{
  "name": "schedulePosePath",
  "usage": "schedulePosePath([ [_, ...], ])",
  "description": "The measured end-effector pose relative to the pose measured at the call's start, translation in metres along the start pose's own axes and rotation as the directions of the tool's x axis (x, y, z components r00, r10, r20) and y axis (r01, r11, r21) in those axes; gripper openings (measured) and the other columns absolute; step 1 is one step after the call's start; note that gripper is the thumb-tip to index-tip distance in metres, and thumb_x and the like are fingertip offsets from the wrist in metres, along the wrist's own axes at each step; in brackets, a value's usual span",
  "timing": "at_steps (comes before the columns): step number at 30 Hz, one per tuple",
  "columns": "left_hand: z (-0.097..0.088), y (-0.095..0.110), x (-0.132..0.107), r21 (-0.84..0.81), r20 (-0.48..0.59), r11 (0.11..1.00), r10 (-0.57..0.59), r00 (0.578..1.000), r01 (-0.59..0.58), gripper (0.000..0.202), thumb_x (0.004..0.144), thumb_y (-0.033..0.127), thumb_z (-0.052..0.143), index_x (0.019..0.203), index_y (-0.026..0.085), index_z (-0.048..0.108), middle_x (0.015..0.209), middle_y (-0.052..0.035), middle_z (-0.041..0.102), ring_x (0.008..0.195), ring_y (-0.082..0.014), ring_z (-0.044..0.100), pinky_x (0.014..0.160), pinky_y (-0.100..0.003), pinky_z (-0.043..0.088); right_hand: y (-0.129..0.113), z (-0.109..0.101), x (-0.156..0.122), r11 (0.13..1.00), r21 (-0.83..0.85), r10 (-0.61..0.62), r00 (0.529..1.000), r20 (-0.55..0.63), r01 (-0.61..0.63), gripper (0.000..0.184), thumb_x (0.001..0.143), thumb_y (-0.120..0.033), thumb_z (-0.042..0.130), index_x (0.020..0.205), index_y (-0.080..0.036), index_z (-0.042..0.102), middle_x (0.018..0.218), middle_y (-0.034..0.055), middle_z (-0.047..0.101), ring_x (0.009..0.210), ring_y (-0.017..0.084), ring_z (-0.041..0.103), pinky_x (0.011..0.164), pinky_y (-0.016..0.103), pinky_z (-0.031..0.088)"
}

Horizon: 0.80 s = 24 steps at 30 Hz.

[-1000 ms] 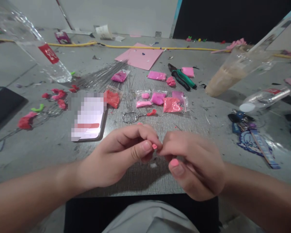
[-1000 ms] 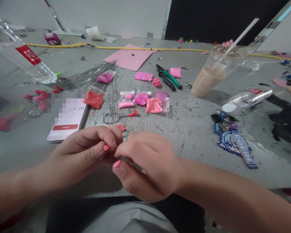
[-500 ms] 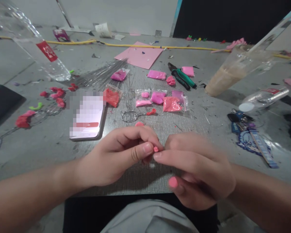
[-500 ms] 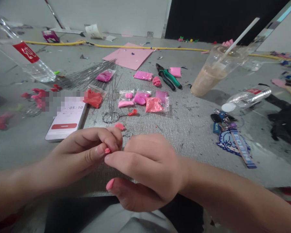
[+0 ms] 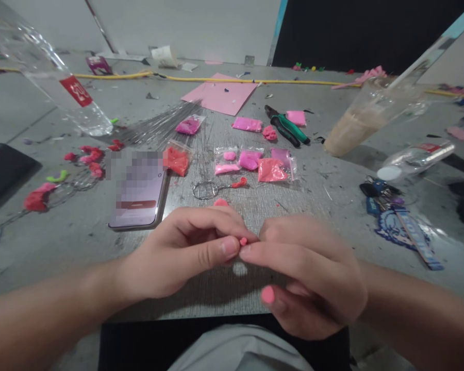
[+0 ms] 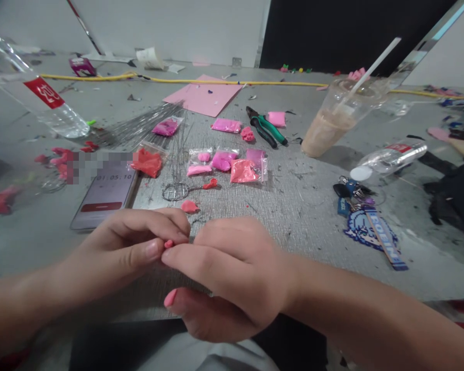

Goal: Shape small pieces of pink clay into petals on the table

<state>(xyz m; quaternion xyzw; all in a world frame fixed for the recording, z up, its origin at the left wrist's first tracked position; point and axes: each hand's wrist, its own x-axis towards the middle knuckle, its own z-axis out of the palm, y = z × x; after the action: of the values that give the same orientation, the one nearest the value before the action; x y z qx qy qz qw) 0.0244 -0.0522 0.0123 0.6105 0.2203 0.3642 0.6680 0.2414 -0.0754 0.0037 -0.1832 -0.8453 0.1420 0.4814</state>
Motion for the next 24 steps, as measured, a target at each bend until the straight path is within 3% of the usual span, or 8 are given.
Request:
schedulePosePath([
  [7, -0.001, -0.005, 0.001, -0.018, -0.029, 1.0, 0.007, 1.0, -0.008, 0.013, 0.096, 0.031, 0.073, 0.093, 0.02, 0.079, 0.082, -0.0049, 0.067, 0.075, -0.0143, 0.063, 0.068, -0.027, 0.055, -0.001, 0.003, -0.001, 0.995, 0.085, 0.05, 0.998, -0.038, -0.046, 0.028, 0.091, -0.026, 0.067, 0.116, -0.013, 0.068, 0.078, 0.0045, 0.069, 0.067, 0.017, 0.063, 0.062, 0.031, 0.057],
  [11, -0.001, -0.007, 0.002, -0.046, -0.01, 0.999, 0.022, 1.0, -0.023, 0.012, 0.099, 0.027, 0.069, 0.096, 0.02, 0.078, 0.081, -0.0027, 0.063, 0.073, -0.0118, 0.059, 0.068, -0.026, 0.053, -0.006, 0.001, 0.004, 0.991, 0.095, 0.1, 0.994, -0.052, -0.095, 0.015, 0.09, -0.019, 0.067, 0.104, -0.017, 0.067, 0.071, 0.0015, 0.065, 0.061, 0.016, 0.058, 0.057, 0.029, 0.052],
  [15, 0.001, -0.008, 0.001, 0.017, -0.013, 0.995, 0.1, 0.995, -0.099, 0.013, 0.1, 0.02, 0.066, 0.102, 0.022, 0.079, 0.082, -0.001, 0.063, 0.075, -0.0108, 0.06, 0.073, -0.026, 0.053, -0.01, -0.002, 0.012, 0.976, 0.063, 0.208, 0.978, 0.021, -0.209, 0.007, 0.091, -0.015, 0.063, 0.091, -0.022, 0.061, 0.064, -0.0025, 0.056, 0.054, 0.012, 0.05, 0.052, 0.026, 0.046],
  [20, 0.004, -0.009, -0.001, 0.084, -0.071, 0.991, 0.11, 0.991, -0.103, 0.014, 0.101, 0.019, 0.066, 0.1, 0.024, 0.079, 0.084, 0.0001, 0.063, 0.076, -0.0095, 0.059, 0.072, -0.024, 0.052, -0.01, 0.001, 0.013, 0.974, 0.036, 0.226, 0.974, -0.015, -0.225, 0.01, 0.09, -0.013, 0.062, 0.087, -0.022, 0.058, 0.063, -0.0031, 0.052, 0.053, 0.011, 0.046, 0.051, 0.025, 0.042],
  [24, 0.006, -0.01, -0.001, 0.1, -0.096, 0.987, 0.134, 0.986, -0.125, 0.015, 0.099, 0.018, 0.068, 0.103, 0.025, 0.081, 0.087, 0.0002, 0.068, 0.076, -0.0081, 0.06, 0.08, -0.022, 0.055, -0.011, 0.005, 0.01, 0.967, -0.053, 0.249, 0.967, -0.048, -0.251, 0.013, 0.088, -0.013, 0.061, 0.084, -0.024, 0.055, 0.063, -0.0034, 0.05, 0.054, 0.012, 0.043, 0.051, 0.027, 0.04],
])
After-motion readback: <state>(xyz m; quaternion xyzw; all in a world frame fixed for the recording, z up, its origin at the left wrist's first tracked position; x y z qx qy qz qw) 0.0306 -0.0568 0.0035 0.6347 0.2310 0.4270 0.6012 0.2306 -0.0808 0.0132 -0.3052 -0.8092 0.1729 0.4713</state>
